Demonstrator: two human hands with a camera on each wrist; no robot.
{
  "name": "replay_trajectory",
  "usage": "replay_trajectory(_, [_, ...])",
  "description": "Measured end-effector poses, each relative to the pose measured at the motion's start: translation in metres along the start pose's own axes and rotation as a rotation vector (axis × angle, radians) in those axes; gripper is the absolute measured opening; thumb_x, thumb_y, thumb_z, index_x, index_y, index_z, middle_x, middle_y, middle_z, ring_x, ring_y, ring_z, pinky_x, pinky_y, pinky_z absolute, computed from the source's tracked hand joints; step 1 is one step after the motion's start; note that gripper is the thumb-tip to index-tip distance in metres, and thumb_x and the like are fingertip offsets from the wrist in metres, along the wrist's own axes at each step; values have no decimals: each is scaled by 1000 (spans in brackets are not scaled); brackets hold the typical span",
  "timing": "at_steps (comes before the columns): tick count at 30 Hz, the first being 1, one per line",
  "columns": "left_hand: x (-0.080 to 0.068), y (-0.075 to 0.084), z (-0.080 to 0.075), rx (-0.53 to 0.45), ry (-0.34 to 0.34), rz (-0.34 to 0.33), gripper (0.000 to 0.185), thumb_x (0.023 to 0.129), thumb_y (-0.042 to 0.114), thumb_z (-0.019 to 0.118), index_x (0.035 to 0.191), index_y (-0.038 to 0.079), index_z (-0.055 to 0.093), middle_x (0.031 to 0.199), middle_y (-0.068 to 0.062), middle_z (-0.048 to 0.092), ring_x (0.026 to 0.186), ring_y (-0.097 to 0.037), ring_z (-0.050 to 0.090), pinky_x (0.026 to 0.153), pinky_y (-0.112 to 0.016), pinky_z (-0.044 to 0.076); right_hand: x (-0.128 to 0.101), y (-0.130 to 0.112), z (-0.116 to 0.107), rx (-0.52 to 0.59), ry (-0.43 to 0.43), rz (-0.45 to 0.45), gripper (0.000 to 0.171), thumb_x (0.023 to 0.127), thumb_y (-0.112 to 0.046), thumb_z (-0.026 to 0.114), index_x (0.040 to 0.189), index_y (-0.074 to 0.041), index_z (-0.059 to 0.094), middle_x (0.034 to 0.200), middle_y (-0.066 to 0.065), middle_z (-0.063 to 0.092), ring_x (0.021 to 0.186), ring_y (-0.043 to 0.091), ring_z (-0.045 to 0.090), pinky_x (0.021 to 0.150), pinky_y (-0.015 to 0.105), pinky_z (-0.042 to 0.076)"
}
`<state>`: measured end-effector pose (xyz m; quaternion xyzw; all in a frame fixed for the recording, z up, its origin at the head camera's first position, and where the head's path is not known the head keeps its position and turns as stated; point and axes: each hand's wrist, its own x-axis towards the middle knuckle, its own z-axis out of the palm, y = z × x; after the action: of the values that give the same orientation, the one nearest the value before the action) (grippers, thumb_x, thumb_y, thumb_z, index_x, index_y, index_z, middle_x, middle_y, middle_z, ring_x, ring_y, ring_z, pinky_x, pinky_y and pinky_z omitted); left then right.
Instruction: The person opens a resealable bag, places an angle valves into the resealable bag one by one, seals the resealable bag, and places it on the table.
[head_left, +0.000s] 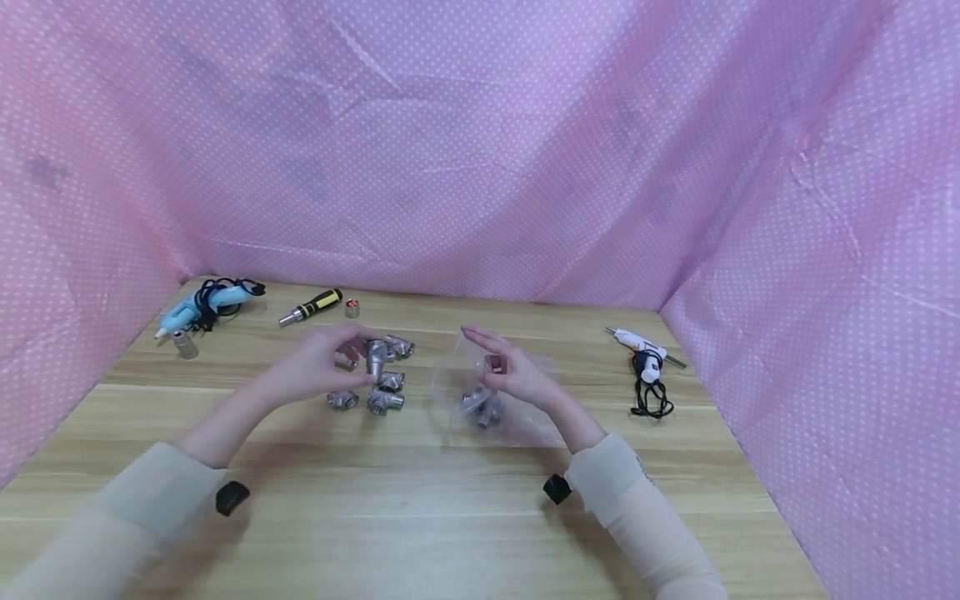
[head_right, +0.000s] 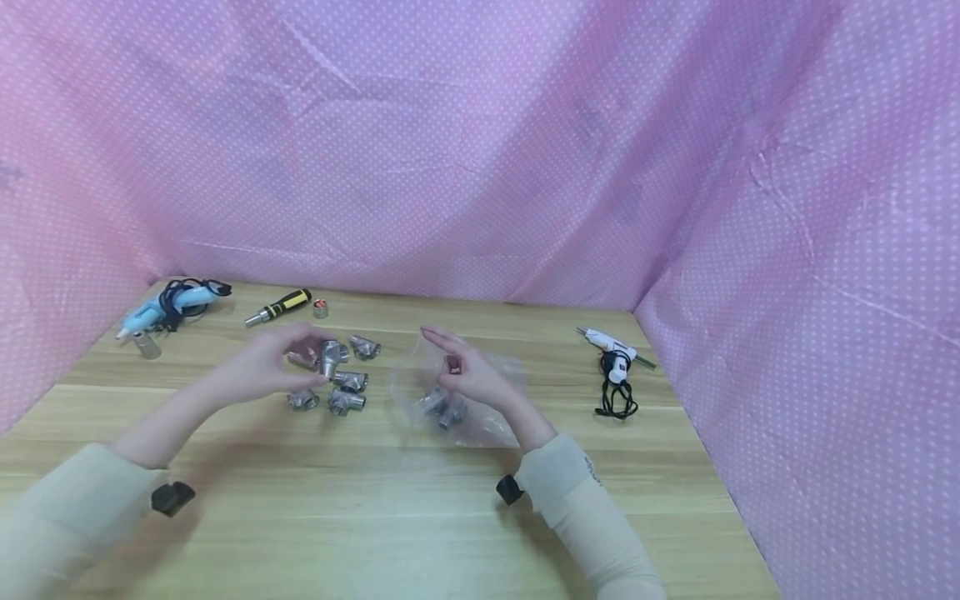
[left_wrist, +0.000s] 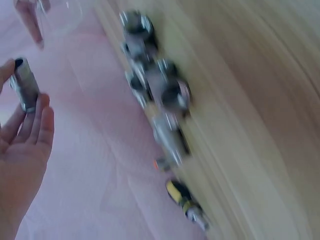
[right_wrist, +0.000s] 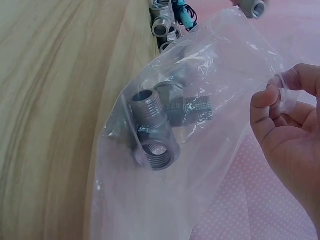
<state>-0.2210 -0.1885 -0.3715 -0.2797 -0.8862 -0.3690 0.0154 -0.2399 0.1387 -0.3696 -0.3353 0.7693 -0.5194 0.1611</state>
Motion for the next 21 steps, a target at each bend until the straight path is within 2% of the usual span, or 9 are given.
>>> replay_trajectory(5, [14,17,26,-69,82,15,57,72,12,81,122,1,57,105,-7,61,90,-19,62,83,-32,55,2,-2,0,-17,-6,6,66,87,11,50,147,-1,25,155,15,19,67,10,49,51,20,49])
replay_trajectory(10, [23,30,52,-126,107,-20,59,72,13,81,123,0,55,106,-7,61,90,-18,63,85,-31,55,2,-6,1,-44,-7,-6,65,87,10,51,147,-2,28,153,17,21,66,12,51,50,21,50])
replay_trajectory(16, [34,35,76,-211,61,-87,62,73,16,81,126,2,53,109,-7,62,92,-18,63,86,-33,54,2,-8,1,-59,-6,-37,66,86,11,51,147,-2,28,153,17,23,62,7,48,49,18,47])
replay_trajectory(21, [42,38,92,-266,12,-139,61,74,16,79,127,-1,53,110,-10,61,92,-19,63,82,-28,55,4,-5,1,-71,2,-54,67,84,13,51,146,-2,29,153,15,24,61,6,46,51,19,45])
